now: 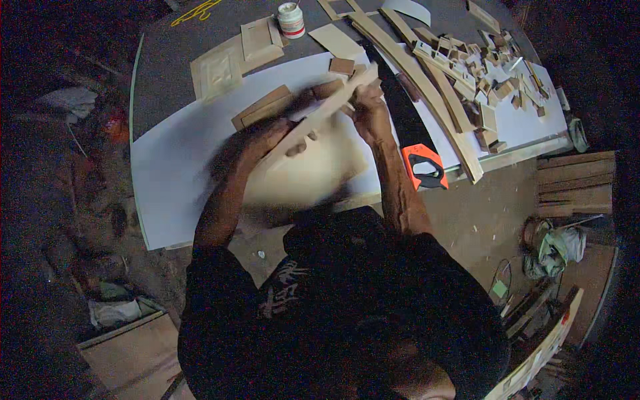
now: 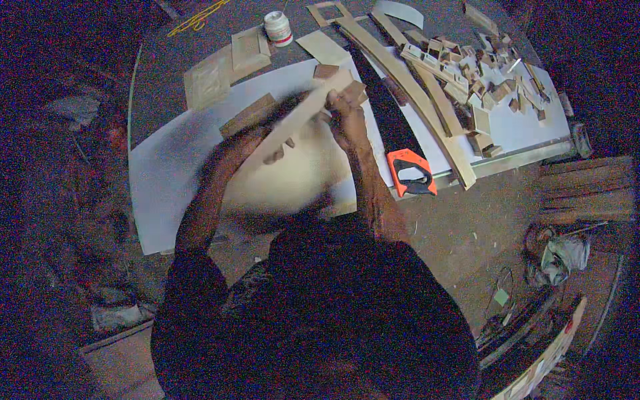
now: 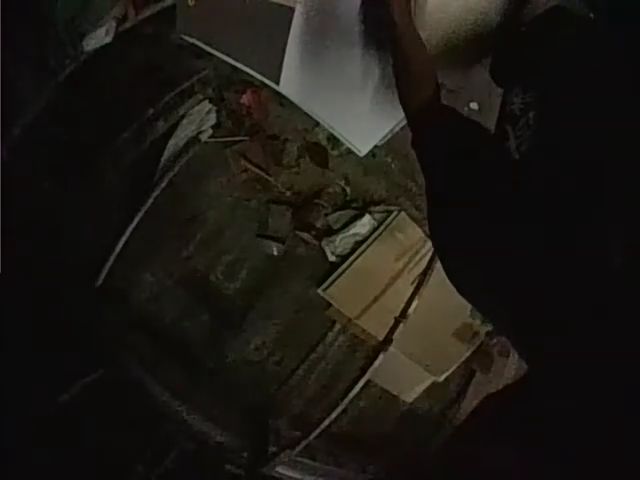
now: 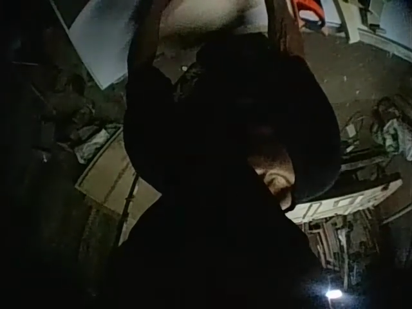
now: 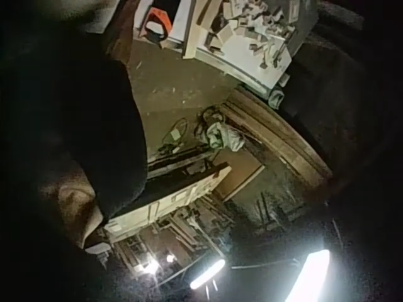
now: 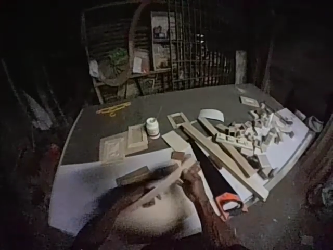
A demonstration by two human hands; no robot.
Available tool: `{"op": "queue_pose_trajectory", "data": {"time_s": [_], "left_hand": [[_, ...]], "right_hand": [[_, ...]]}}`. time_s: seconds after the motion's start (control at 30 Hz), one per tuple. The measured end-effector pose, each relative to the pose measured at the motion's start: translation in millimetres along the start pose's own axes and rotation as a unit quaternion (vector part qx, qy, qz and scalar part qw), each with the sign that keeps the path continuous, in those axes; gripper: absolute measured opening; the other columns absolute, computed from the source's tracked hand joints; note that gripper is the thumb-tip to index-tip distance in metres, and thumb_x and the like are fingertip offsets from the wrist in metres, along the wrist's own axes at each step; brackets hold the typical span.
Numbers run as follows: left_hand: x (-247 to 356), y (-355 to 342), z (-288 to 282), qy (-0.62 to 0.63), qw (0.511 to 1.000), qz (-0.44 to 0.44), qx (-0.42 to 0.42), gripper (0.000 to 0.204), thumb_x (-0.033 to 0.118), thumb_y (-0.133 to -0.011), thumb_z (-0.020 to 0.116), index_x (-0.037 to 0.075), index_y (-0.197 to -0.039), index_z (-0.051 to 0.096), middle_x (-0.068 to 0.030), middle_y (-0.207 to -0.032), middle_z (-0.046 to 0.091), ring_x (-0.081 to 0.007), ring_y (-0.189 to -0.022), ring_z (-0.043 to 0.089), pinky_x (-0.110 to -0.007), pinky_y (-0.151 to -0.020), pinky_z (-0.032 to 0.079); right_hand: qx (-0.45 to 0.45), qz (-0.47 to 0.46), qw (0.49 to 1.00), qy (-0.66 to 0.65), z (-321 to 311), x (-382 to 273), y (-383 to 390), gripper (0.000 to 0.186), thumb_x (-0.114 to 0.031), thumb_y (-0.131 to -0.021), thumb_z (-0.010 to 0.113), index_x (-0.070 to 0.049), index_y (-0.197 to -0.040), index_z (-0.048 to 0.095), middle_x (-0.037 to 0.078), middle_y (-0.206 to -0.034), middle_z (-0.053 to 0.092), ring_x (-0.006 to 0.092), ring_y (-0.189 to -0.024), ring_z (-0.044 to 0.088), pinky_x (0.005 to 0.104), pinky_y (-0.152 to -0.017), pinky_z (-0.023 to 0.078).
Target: Cutting and assembling small wooden pieces at a workbench.
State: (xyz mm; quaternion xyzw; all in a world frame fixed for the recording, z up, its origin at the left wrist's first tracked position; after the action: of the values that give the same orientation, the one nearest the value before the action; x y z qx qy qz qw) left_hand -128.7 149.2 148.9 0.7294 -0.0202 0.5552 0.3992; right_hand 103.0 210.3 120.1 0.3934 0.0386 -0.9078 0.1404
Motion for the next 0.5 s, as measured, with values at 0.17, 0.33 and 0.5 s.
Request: {"op": "queue_pose_trajectory", "data": {"time_s": [0.17,0.33,0.5], "left_hand": [[11,16,-13,-0.119,0.955,0.198,0.186,0.049,0.048,-0.099,0.044,0.005,-0.109,0.067,-0.0044,-0.086,0.068,-0.0164,-0.065,0.061,-0.033,-0.063,0.051],[7,21,-7,-0.252,0.942,0.035,0.219,0.030,0.032,-0.093,0.058,0.004,-0.095,0.068,-0.0130,-0.082,0.068,-0.0287,-0.072,0.064,-0.043,-0.073,0.051],[4,20,27,-0.427,0.693,0.264,0.517,0.028,0.031,-0.092,0.058,0.005,-0.088,0.070,-0.0200,-0.086,0.068,-0.0388,-0.078,0.064,-0.048,-0.074,0.051]], "right_hand": [[0.250,-0.059,0.963,0.079,-10,-10,-3,0.014,-0.018,-0.095,0.064,-0.012,-0.089,0.053,-0.002,-0.082,0.056,0.0116,-0.068,0.055,0.0261,-0.061,0.047],[0.308,-0.113,0.945,0.002,-30,9,-5,0.017,-0.015,-0.095,0.064,-0.008,-0.086,0.051,0.000,-0.067,0.052,0.0125,-0.052,0.048,0.0279,-0.048,0.040],[0.345,-0.104,0.914,0.185,-45,14,-2,0.025,-0.019,-0.093,0.063,0.004,-0.100,0.055,0.010,-0.090,0.061,0.0220,-0.077,0.059,0.0358,-0.071,0.049]]}}
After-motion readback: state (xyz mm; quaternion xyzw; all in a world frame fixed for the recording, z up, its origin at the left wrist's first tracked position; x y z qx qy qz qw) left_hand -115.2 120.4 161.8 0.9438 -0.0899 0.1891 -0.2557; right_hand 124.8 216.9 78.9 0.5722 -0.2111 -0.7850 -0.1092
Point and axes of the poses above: each hand's wrist, its own y-axis away from the middle knuckle, its own z-axis out of the palm, x = y × z, the point moved 3 cm from there along -y, towards the middle knuckle
